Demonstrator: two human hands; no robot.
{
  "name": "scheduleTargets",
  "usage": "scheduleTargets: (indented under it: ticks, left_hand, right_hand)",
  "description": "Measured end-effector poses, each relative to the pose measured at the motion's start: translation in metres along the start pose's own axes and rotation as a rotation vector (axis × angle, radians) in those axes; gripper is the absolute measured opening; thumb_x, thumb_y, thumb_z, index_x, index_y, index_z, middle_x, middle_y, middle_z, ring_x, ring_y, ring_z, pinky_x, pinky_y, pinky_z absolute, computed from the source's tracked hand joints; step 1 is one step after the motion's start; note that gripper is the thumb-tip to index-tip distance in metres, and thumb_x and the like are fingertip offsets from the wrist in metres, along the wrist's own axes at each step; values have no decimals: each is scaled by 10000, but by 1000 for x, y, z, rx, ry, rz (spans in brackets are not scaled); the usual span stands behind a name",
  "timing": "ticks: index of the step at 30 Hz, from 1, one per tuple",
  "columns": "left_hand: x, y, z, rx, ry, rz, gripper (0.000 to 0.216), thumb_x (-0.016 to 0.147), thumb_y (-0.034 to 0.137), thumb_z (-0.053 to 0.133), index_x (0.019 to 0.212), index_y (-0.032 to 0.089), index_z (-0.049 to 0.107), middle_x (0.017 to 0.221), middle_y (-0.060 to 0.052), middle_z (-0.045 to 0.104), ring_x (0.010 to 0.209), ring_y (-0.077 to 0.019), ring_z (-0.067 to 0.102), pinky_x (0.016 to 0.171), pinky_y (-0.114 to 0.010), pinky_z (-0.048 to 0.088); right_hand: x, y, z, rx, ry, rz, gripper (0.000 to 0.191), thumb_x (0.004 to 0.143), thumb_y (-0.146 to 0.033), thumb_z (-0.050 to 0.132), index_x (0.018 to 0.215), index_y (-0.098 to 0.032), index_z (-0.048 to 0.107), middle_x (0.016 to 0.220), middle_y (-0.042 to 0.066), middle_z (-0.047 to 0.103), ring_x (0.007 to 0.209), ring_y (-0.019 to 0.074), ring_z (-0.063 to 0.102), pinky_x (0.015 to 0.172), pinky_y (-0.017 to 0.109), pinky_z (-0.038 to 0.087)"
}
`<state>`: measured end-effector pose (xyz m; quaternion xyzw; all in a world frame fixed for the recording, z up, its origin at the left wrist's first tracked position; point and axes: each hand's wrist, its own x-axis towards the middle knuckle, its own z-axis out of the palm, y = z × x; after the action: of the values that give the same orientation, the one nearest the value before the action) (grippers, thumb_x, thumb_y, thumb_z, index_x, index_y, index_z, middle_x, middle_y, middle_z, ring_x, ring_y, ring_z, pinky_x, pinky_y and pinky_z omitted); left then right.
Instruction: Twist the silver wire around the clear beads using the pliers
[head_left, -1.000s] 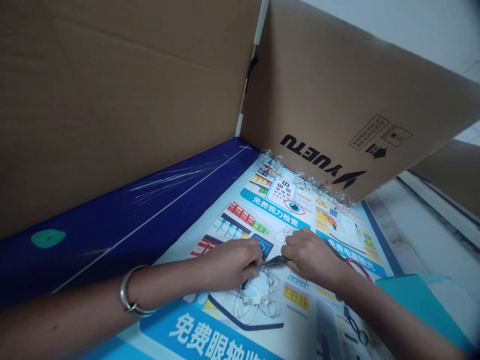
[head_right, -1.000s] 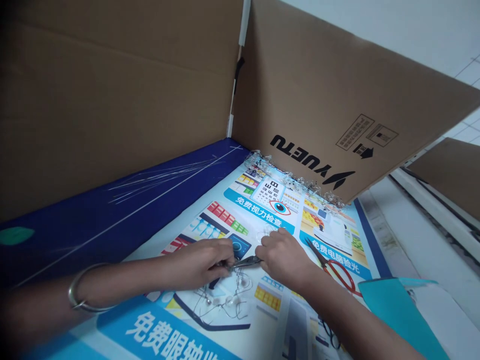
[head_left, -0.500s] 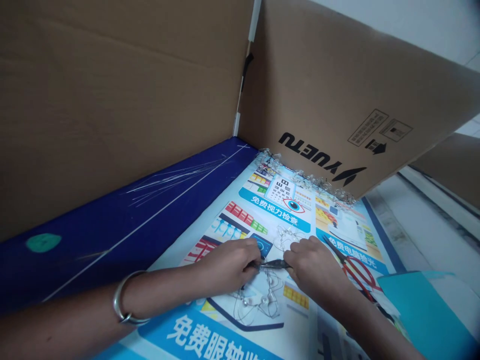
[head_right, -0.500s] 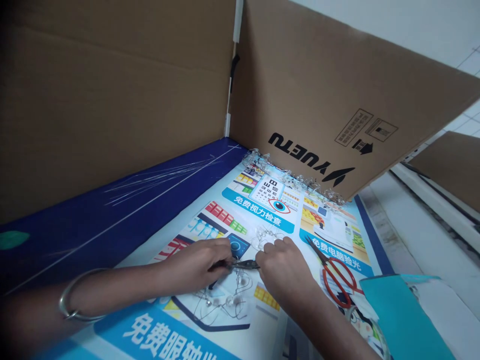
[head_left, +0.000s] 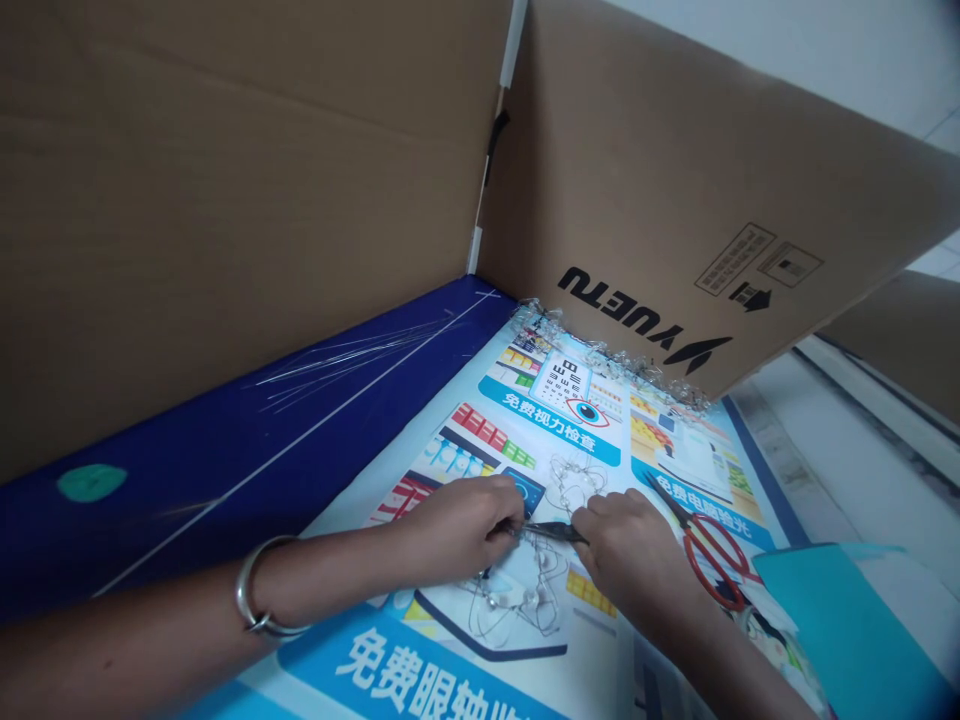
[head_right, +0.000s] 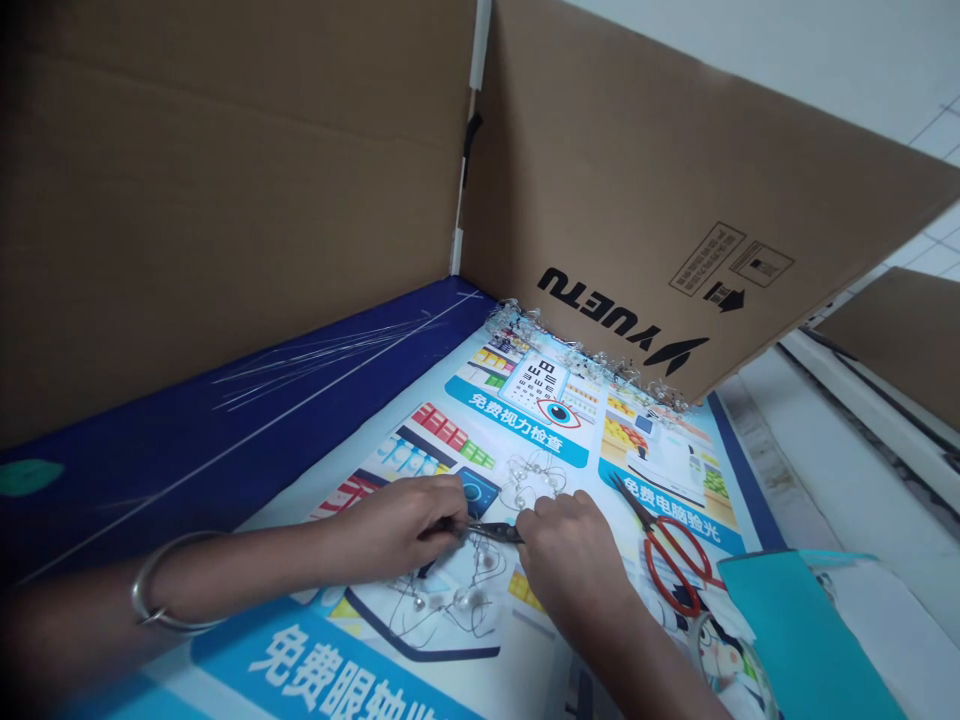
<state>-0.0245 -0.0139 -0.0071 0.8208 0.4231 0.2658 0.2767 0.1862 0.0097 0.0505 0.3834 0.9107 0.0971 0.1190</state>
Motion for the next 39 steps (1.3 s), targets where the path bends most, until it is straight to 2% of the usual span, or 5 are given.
scheduleTargets:
  ticks: [10,16,22,32,39]
  left_hand:
    - [-1,3,-4,-104,2,4,182,788,145,505,929,207,603,828,-14,552,794,-161,527,683,-256,398]
    - [-1,7,-6,-220,42,-38,124,754,110,529,826,185,595,866,-13,531,772,-138,522,676,-247,412]
    - [-3,5,-5,-259,124,-11,153,685,76,563,792,185,576,1056,-40,517,998,-181,490,834,-291,397]
    - [-7,8,-1,-453,-6,-169,114,718,102,485,805,176,491,676,31,537,563,-92,459,507,-198,339]
    - [-10,11,-3,-723,-47,-281,227,768,152,502,978,201,434,665,50,470,559,-90,427,516,-206,345]
  right_hand:
    - [-7,-4,10,71,19,98,40,780,-239,563,745,-219,567,734,-1,597,703,165,516,652,294,257]
    - [-10,-4,16,112,27,117,48,789,-257,550,760,-223,565,738,-6,598,703,165,524,646,289,268]
    - [-10,-7,19,147,36,127,42,786,-235,552,755,-216,573,721,-6,601,697,161,530,645,285,275]
    - [-12,-13,18,237,71,108,145,779,-181,536,899,-226,603,777,1,630,742,164,553,666,279,302]
    - [-12,-13,20,330,61,146,199,784,-196,540,964,-249,605,822,0,641,781,172,565,709,278,326]
